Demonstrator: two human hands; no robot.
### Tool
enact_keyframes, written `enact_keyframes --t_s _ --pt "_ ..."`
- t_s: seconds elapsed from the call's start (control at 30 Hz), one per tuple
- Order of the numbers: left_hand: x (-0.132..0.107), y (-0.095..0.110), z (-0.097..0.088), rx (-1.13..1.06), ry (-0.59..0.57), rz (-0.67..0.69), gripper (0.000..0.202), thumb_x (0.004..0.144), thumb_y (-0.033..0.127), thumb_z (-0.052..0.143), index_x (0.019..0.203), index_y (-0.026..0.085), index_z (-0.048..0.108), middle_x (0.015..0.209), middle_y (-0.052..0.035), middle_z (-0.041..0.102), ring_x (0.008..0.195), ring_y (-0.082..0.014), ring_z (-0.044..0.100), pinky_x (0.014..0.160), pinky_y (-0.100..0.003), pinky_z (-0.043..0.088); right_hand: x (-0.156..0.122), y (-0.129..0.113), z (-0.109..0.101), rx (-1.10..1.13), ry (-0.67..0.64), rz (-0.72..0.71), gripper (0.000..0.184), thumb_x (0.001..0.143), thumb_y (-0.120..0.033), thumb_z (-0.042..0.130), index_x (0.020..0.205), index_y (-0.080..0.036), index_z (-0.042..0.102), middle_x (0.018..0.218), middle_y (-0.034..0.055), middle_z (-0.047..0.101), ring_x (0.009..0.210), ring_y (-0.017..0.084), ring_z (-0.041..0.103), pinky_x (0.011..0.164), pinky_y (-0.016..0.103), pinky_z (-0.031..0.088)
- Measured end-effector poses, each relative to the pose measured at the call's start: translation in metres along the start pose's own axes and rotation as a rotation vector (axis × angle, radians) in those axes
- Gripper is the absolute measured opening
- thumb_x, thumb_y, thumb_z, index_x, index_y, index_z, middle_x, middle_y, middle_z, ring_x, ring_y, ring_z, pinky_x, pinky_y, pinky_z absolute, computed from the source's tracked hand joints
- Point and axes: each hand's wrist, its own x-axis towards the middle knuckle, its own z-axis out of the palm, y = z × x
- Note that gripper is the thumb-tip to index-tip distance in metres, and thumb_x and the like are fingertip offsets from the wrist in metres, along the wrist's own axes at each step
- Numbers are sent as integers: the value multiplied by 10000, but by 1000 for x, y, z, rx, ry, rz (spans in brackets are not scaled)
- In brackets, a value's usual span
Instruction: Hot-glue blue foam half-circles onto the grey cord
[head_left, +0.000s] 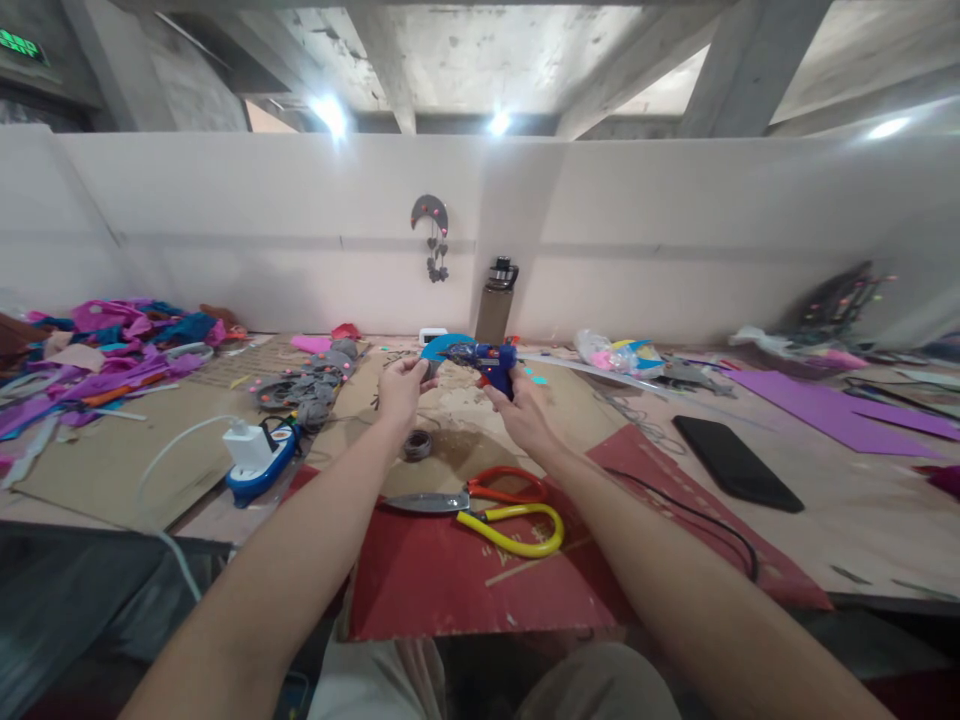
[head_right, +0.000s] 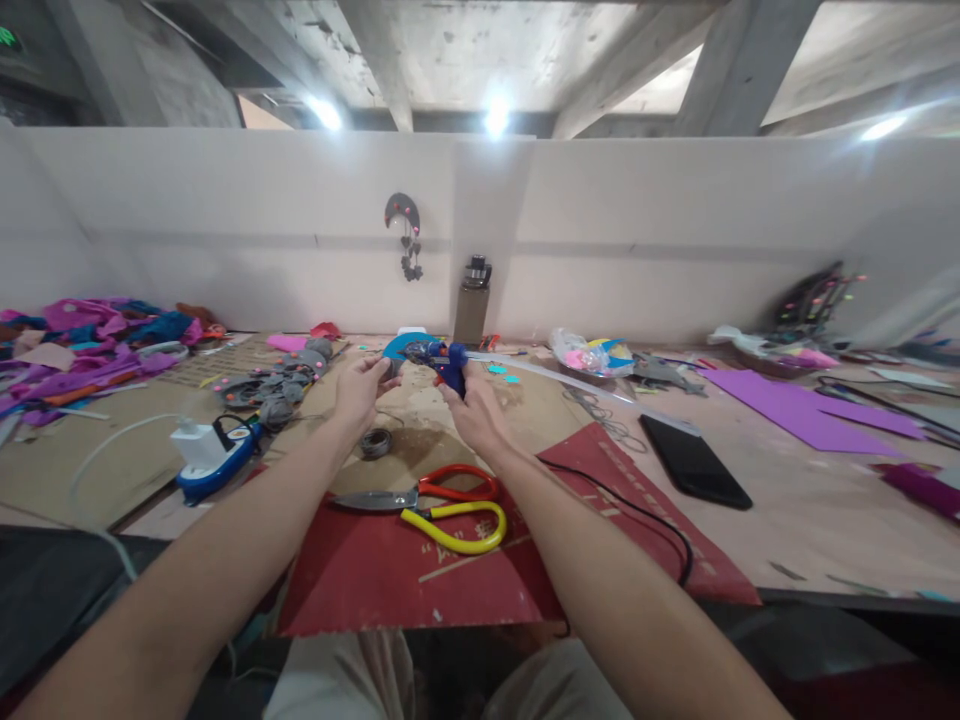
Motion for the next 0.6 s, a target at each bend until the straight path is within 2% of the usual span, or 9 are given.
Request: enact_keyframes --t_s 0.13,0.37,0.6 --pt "-2 -1 2 -9 -41 23 80 689 125 636 750 99 591 686 -26 617 567 -93 589 586 -250 525 2 12 5 -31 0 -119 357 802 -383 476 1109 -206 514 857 37 622 672 184 529 644 326 439" --pt "-4 -1 4 24 -50 26 55 703 107 597 757 97 591 686 -33 627 570 -98 595 598 -260 525 3 13 5 -92 -3 -143 294 824 -365 459 1068 -212 518 874 44 627 713 196 550 688 348 446" --pt "-6 -5 5 61 -85 56 89 689 150 630 759 97 613 662 -32 636 575 -96 597 612 -256 528 3 11 5 -158 -4 -119 336 827 -362 459 1120 -202 501 915 66 631 759 211 562 722 366 448"
